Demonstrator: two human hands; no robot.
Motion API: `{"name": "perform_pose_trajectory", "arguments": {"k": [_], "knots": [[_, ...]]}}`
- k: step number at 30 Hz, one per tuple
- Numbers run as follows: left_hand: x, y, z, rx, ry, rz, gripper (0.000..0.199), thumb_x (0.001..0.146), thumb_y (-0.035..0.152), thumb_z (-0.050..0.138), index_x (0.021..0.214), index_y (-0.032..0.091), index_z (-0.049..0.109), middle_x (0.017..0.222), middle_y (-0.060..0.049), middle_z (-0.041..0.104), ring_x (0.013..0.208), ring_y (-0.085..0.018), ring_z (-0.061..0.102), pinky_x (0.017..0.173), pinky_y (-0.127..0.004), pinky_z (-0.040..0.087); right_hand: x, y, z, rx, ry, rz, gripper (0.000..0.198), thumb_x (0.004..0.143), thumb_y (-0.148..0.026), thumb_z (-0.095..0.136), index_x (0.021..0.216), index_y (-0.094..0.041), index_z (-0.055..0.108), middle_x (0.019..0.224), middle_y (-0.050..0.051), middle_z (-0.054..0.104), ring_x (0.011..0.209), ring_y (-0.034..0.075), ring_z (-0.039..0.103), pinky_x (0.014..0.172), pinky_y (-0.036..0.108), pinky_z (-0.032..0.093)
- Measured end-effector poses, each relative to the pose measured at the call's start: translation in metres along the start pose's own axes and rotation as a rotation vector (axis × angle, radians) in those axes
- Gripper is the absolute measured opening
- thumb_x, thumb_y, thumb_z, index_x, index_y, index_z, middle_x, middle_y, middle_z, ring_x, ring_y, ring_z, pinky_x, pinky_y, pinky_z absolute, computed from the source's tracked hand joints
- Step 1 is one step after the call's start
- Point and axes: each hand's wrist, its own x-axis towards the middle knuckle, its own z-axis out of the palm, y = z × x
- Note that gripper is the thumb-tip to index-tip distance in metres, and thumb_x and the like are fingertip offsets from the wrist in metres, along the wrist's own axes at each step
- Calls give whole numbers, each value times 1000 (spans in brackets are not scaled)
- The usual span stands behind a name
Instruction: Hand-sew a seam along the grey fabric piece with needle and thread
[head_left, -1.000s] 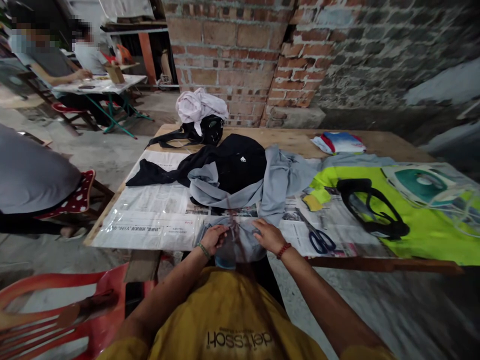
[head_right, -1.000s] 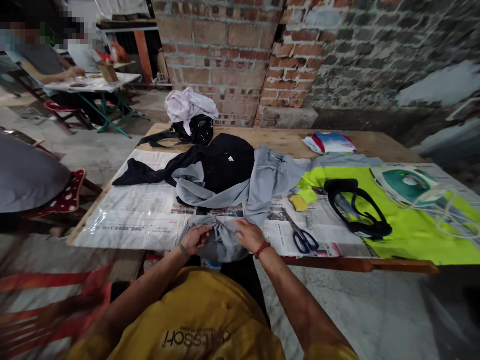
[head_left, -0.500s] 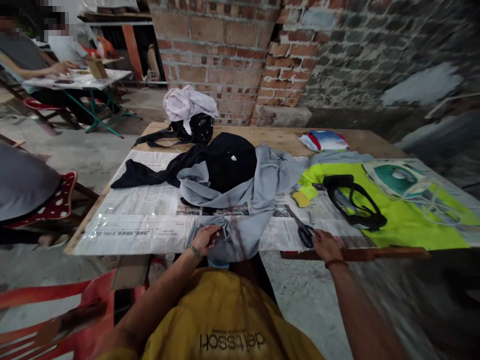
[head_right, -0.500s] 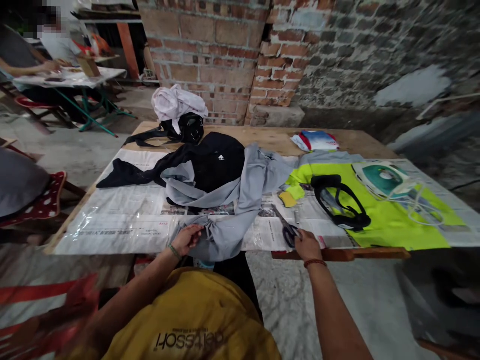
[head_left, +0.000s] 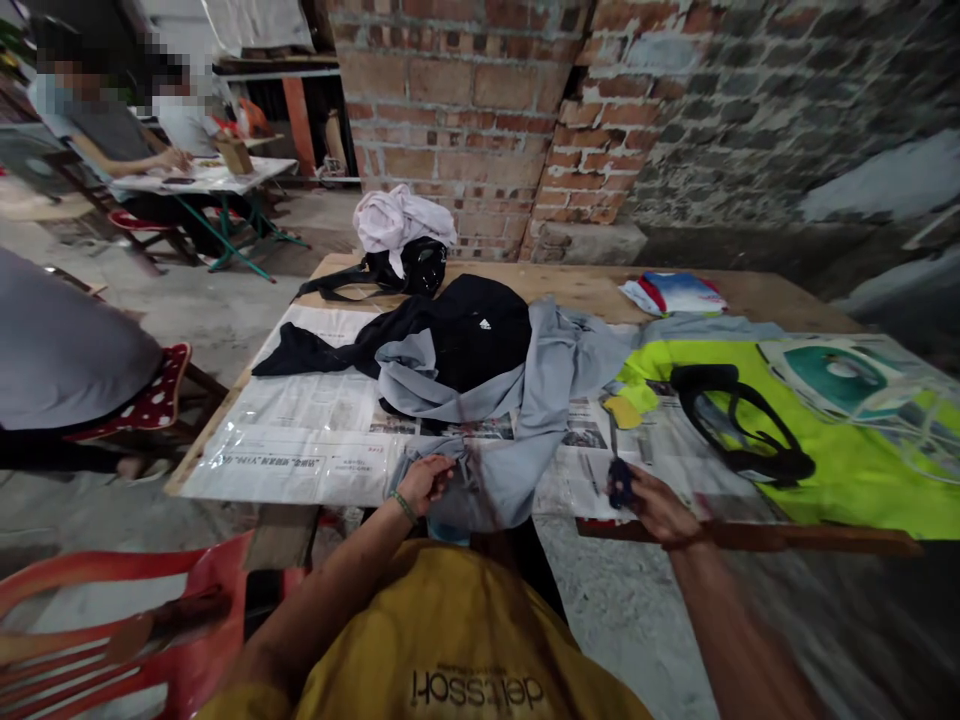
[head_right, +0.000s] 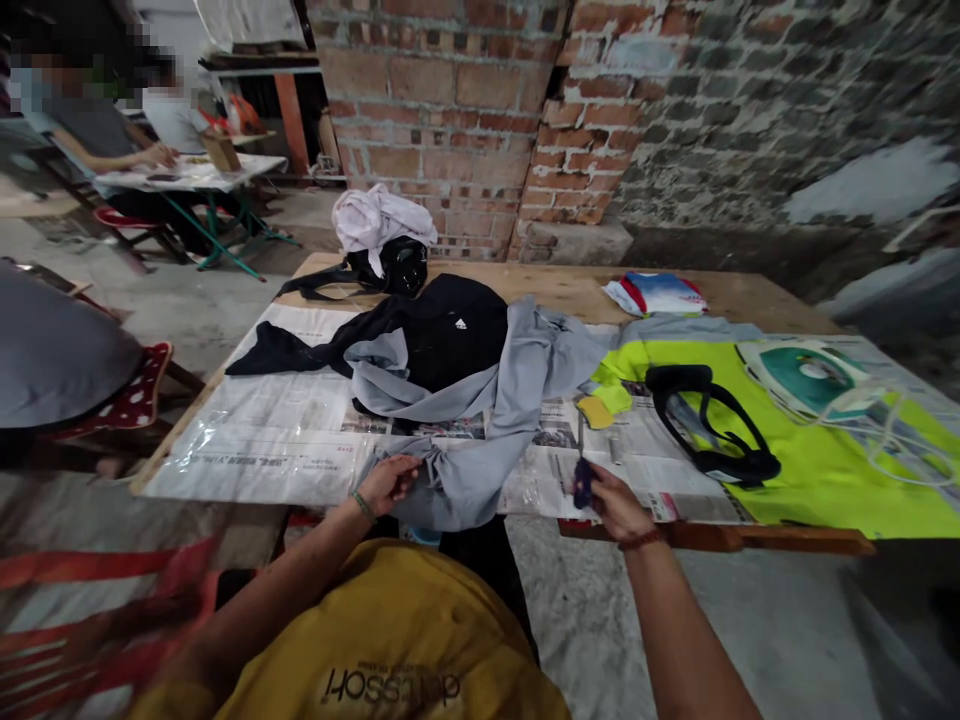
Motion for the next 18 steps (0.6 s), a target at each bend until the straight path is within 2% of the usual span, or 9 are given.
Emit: {"name": "perform_pose_trajectory", "arguments": {"k": [2, 5, 8, 11, 15, 18], "knots": [[-2, 1, 0, 6, 4, -6, 34, 92, 49, 89, 92, 20, 71, 82, -3, 69, 58, -12, 48, 52, -27, 27, -24, 2, 19, 280, -119, 22, 60, 60, -50, 97, 110, -25, 75, 95, 11, 77, 82, 28, 77, 71, 37, 61], [-4, 2, 0, 6, 9, -10, 32, 90, 47, 89, 91, 21, 70, 81, -4, 69, 59, -13, 48, 52, -27, 25, -58, 5, 59, 416, -316, 71, 74, 59, -56, 107, 119, -24, 76, 94, 7, 74, 70, 20, 70, 67, 34, 59], [-7, 3, -2, -33, 3, -1, 29, 89, 41, 88, 87, 22, 67, 78, -3, 67, 59, -13, 46, 53, -27, 26, -78, 4, 98, 329, -545, 146, 78, 69, -79, 100, 114, -21, 75, 78, -1, 64, 56, 12, 57, 53, 25, 45], [-11, 4, -2, -68, 2, 3, 30, 87, 39, 88, 83, 22, 63, 75, -1, 65, 60, -13, 46, 53, -26, 27, -84, 0, 126, 213, -730, 161, 78, 74, -84, 95, 114, -21, 73, 77, -3, 62, 56, 9, 56, 52, 21, 41], [-14, 5, -2, -88, 12, 14, 30, 87, 36, 87, 80, 22, 61, 75, 0, 63, 57, -12, 46, 52, -25, 27, -83, -2, 146, 149, -830, 179, 73, 76, -79, 95, 113, -23, 68, 79, -4, 64, 63, 11, 63, 58, 21, 46], [-16, 5, -5, -99, 29, 34, 28, 86, 34, 87, 79, 22, 62, 75, 0, 64, 56, -13, 49, 53, -26, 30, -79, 3, 154, 139, -856, 180, 77, 75, -83, 95, 113, -23, 65, 78, -4, 65, 65, 13, 67, 60, 22, 50]]}}
